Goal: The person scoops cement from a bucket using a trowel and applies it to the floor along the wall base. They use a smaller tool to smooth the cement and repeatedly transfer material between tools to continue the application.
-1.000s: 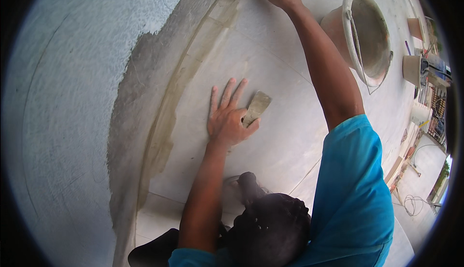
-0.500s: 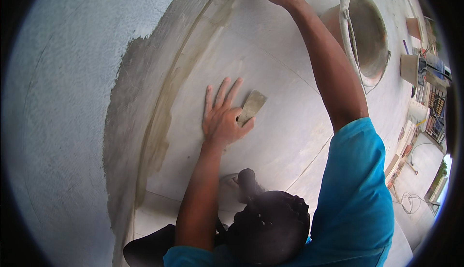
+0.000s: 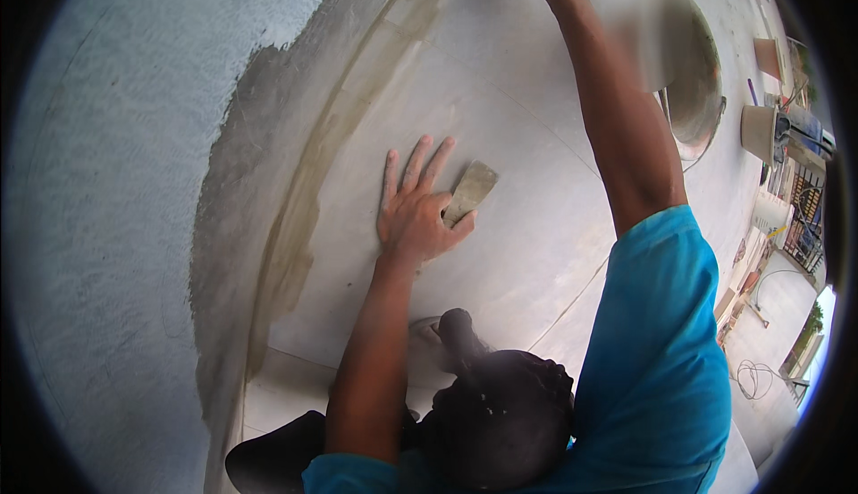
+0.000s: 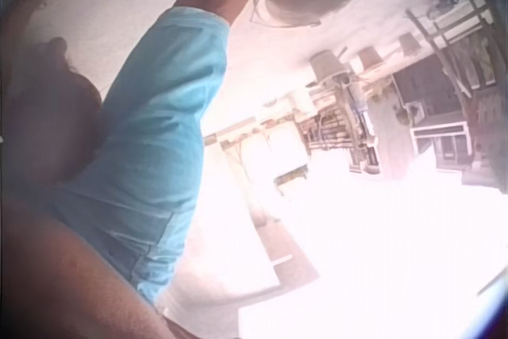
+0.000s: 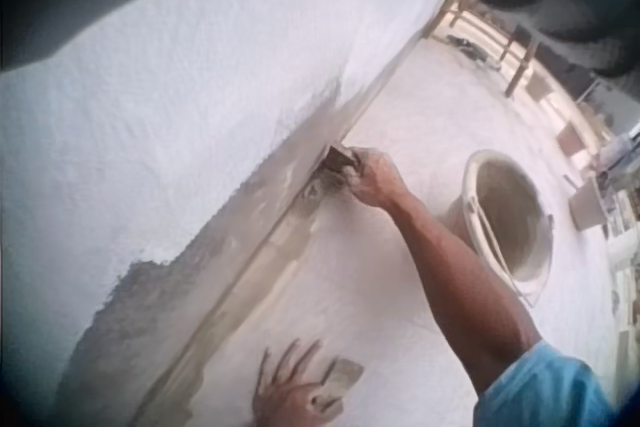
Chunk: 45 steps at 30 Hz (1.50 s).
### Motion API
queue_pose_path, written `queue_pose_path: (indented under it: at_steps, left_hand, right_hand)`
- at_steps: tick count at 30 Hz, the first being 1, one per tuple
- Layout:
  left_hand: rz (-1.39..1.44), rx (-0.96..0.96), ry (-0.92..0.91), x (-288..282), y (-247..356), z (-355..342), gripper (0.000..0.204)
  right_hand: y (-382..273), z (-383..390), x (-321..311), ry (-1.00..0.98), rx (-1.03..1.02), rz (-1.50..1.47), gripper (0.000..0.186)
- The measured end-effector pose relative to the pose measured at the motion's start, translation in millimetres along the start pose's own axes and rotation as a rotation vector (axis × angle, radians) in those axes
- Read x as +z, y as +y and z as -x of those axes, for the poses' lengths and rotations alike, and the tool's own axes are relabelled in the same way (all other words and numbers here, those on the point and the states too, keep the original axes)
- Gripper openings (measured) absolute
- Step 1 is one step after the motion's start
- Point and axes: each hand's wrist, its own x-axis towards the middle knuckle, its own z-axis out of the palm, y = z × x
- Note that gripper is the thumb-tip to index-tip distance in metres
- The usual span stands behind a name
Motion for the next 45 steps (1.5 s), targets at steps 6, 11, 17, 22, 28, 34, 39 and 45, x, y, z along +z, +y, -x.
queue_pose_path:
  at_steps: [6,11,17,22,28,34,39,45]
  left_hand:
    - [-0.004,-0.011,-0.009,-3,1,0,0.027]
    - [0.005,-0.024,-0.015,-5,2,0,0.026]
    - [-0.008,-0.008,-0.006,-2,2,0,0.025]
    - [0.003,-0.004,0.002,-1,0,1,0.025]
    - [0.002,-0.023,0.004,-2,0,2,0.023]
    - [-0.003,-0.001,0.004,-1,1,0,0.022]
    - [-0.020,-0.034,-0.020,-4,-2,2,0.022]
    - [0.009,0.004,-0.012,1,-1,1,0.025]
  right_hand:
    - [-10,9,24,0.050,-0.253,0.105,0.031]
    - [-38,55,52,0.007,-0.328,0.010,0.032]
    - [-8,9,7,0.096,-0.147,0.076,0.029]
    - [1,2,19,0.023,-0.171,0.108,0.031]
    - [-45,50,58,-0.012,-0.261,0.171,0.034]
    - [-91,107,88,0.228,-0.319,0.240,0.036]
    - [-115,114,62,0.052,-0.260,0.011,0.037]
    - [-3,17,12,0.123,-0.180,0.064,0.032]
